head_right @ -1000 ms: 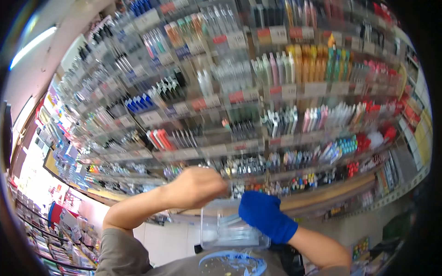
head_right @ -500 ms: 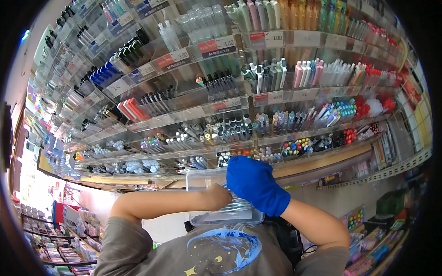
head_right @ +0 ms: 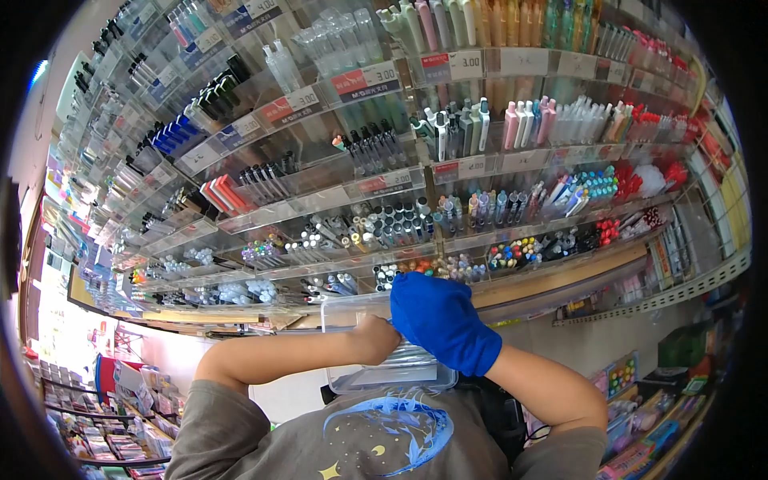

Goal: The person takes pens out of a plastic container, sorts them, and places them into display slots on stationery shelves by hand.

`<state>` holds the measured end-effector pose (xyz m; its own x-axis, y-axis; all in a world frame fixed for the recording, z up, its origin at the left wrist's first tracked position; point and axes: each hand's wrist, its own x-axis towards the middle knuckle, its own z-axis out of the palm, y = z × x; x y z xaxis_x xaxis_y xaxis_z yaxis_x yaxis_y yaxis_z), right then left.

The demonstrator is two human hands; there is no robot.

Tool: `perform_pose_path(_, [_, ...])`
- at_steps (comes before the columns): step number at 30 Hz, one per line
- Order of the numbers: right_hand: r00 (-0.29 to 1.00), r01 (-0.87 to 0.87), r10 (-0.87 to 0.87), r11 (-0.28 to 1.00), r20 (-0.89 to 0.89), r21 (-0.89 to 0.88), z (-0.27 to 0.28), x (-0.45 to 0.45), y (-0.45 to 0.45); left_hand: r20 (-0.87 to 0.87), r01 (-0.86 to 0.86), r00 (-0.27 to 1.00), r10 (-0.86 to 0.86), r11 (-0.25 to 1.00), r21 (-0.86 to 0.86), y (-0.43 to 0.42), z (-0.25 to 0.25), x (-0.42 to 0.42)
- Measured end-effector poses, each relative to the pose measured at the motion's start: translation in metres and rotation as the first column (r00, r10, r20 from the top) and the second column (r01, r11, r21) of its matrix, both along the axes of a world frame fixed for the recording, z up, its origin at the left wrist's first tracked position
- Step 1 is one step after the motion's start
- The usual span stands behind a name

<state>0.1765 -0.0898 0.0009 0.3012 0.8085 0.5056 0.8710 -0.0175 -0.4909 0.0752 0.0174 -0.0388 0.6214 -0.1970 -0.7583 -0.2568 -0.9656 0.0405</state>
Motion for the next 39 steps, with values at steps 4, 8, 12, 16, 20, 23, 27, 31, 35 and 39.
perform_pose_path(4, [1.0,-0.016,0.016,1.0,0.022,0.006,-0.003,0.001,0.0,0.029,-0.026,0.999,0.027,0.999,-0.025,0.004,-0.002,-0.004])
perform_pose_path(8, [0.996,-0.011,0.012,1.0,0.09,-0.019,0.001,0.001,-0.001,0.036,-0.02,0.999,0.023,0.997,-0.075,0.014,0.01,-0.009])
perform_pose_path(12, [0.997,-0.028,0.026,0.999,0.069,0.018,-0.004,0.001,0.001,0.246,-0.107,0.962,0.121,0.992,-0.072,0.013,0.004,-0.02])
perform_pose_path(16, [0.998,-0.025,0.025,1.0,0.057,0.005,-0.001,0.0,0.001,0.279,-0.085,0.953,0.117,0.989,-0.123,0.004,0.006,-0.024])
perform_pose_path(20, [0.997,-0.039,0.039,0.999,0.063,-0.003,-0.003,0.0,0.0,0.243,0.023,0.97,0.014,0.988,-0.15,-0.008,-0.005,-0.023])
perform_pose_path(23, [0.993,-0.063,0.062,0.998,0.097,0.006,-0.007,0.002,0.0,0.275,0.094,0.96,-0.056,0.987,-0.128,-0.012,-0.009,-0.021])
perform_pose_path(27, [0.998,-0.038,0.037,0.999,0.052,0.006,-0.006,0.0,0.0,0.252,0.1,0.965,-0.068,0.988,-0.119,-0.014,-0.007,-0.019])
perform_pose_path(31, [0.998,-0.04,0.04,0.999,0.039,0.003,-0.006,0.0,0.0,0.344,0.098,0.937,-0.068,0.993,-0.07,-0.014,-0.023,-0.024])
perform_pose_path(35, [0.998,-0.042,0.042,0.999,0.048,-0.006,-0.009,0.0,0.0,0.376,0.066,0.925,-0.054,0.998,-0.018,-0.015,-0.026,-0.025])
perform_pose_path(39, [0.997,-0.04,0.04,0.999,0.06,0.005,-0.005,0.0,0.0,0.276,0.053,0.96,-0.055,0.998,0.014,-0.013,-0.031,-0.026])
